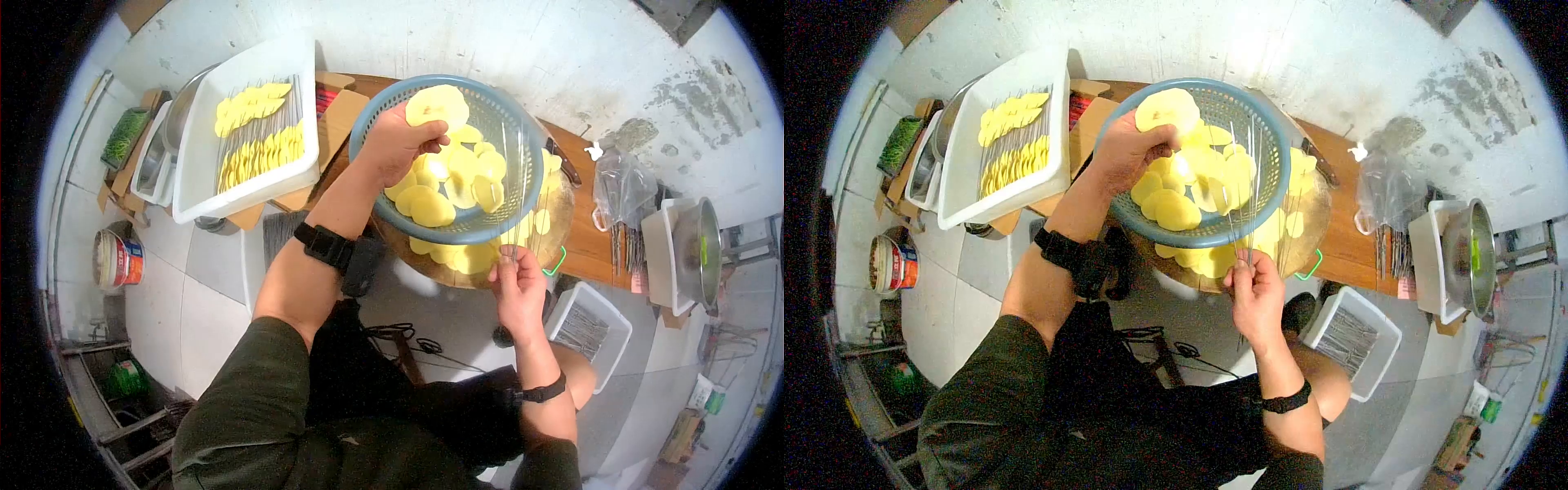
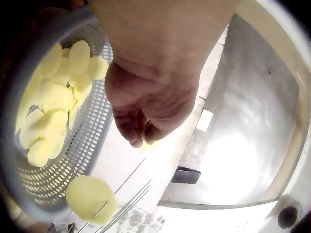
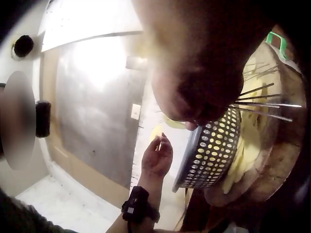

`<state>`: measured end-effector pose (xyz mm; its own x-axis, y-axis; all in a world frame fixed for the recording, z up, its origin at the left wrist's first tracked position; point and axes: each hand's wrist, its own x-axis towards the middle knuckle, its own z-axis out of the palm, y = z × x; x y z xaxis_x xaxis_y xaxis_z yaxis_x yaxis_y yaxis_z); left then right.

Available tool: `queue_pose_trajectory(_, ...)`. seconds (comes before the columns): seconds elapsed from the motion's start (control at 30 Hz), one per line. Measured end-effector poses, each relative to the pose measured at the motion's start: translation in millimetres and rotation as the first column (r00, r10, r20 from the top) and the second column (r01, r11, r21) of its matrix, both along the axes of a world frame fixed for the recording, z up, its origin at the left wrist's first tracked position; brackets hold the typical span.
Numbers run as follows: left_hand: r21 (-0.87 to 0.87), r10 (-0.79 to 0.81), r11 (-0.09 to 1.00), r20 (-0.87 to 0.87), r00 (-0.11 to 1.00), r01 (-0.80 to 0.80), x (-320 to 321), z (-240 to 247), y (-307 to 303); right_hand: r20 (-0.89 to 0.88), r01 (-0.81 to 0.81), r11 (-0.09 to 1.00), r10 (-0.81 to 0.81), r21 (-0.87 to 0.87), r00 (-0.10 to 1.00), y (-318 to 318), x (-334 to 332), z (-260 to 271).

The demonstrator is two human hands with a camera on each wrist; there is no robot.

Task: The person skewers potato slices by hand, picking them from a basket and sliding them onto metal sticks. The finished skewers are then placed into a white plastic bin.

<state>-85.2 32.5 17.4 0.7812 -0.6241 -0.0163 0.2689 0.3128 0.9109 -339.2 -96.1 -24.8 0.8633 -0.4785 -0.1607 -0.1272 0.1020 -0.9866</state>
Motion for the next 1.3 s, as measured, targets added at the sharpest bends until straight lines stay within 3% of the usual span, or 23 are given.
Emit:
queue_pose_trajectory(0.27,-0.014,0.062,0.998,0.047,0.997,-0.061,-5,2,-6,-0.024,-0.024,1.0,0.023,-0.018,0.999,1,-5,-2)
queue_pose_trajectory(0.37,0.106,0.147,0.98,0.204,0.968,-0.171,-7,4,-7,-0.011,-0.015,1.0,0.015,-0.018,1.0,1,-5,0)
queue_pose_trajectory(0.43,0.254,0.187,0.913,0.434,0.881,-0.319,-7,1,-8,-0.003,-0.018,0.999,0.018,-0.031,1.0,1,-6,-1)
queue_pose_trajectory(0.47,0.254,0.185,0.914,0.435,0.881,-0.318,-6,-2,-7,-0.001,-0.016,0.999,0.016,-0.031,1.0,1,-6,-2)
queue_pose_trajectory(0.5,0.134,0.223,0.872,0.748,0.626,-0.47,-4,-5,-7,-0.007,-0.015,1.0,0.015,-0.028,1.0,0,-5,-3)
queue_pose_trajectory(0.53,-0.039,0.226,0.826,0.937,0.267,-0.563,-4,-6,-6,-0.014,-0.016,1.0,0.015,-0.026,1.0,0,-5,-4)
queue_pose_trajectory(0.67,-0.036,0.248,0.809,0.926,0.285,-0.586,-6,-3,-7,-0.047,-0.013,0.999,0.012,-0.035,0.999,0,-3,0)
queue_pose_trajectory(0.87,-0.093,0.257,0.814,0.943,0.212,-0.573,-6,-5,-5,-0.03,-0.009,0.997,0.007,-0.075,1.0,-2,-4,-7)
queue_pose_trajectory(0.93,0.122,0.12,0.805,0.924,0.362,-0.58,-10,-1,-2,-0.035,-0.005,0.995,0.001,-0.101,0.999,-1,-5,-4)
queue_pose_trajectory(0.97,0.122,0.12,0.806,0.924,0.362,-0.58,-11,0,-4,-0.035,-0.004,0.995,0.0,-0.101,0.999,-1,-5,-3)
queue_pose_trajectory(1.0,0.147,0.211,0.892,0.701,0.681,-0.427,-11,1,-9,-0.024,-0.001,0.995,-0.001,-0.095,1.0,-1,-5,-3)
queue_pose_trajectory(1.03,0.101,0.216,0.958,0.37,0.904,-0.27,-11,2,-11,-0.012,0.003,0.996,-0.004,-0.089,1.0,0,-5,-2)
queue_pose_trajectory(1.07,0.103,0.212,0.958,0.368,0.905,-0.267,-11,3,-12,-0.014,0.005,0.996,-0.007,-0.087,1.0,1,-5,-1)
queue_pose_trajectory(1.13,0.004,0.174,0.985,0.057,0.983,-0.174,-10,3,-12,-0.025,-0.009,0.999,0.008,-0.037,1.0,2,-4,3)
queue_pose_trajectory(1.3,-0.08,0.077,0.993,-0.068,0.995,-0.082,-5,1,-8,-0.011,0.031,0.998,-0.031,-0.046,0.999,1,-3,-2)
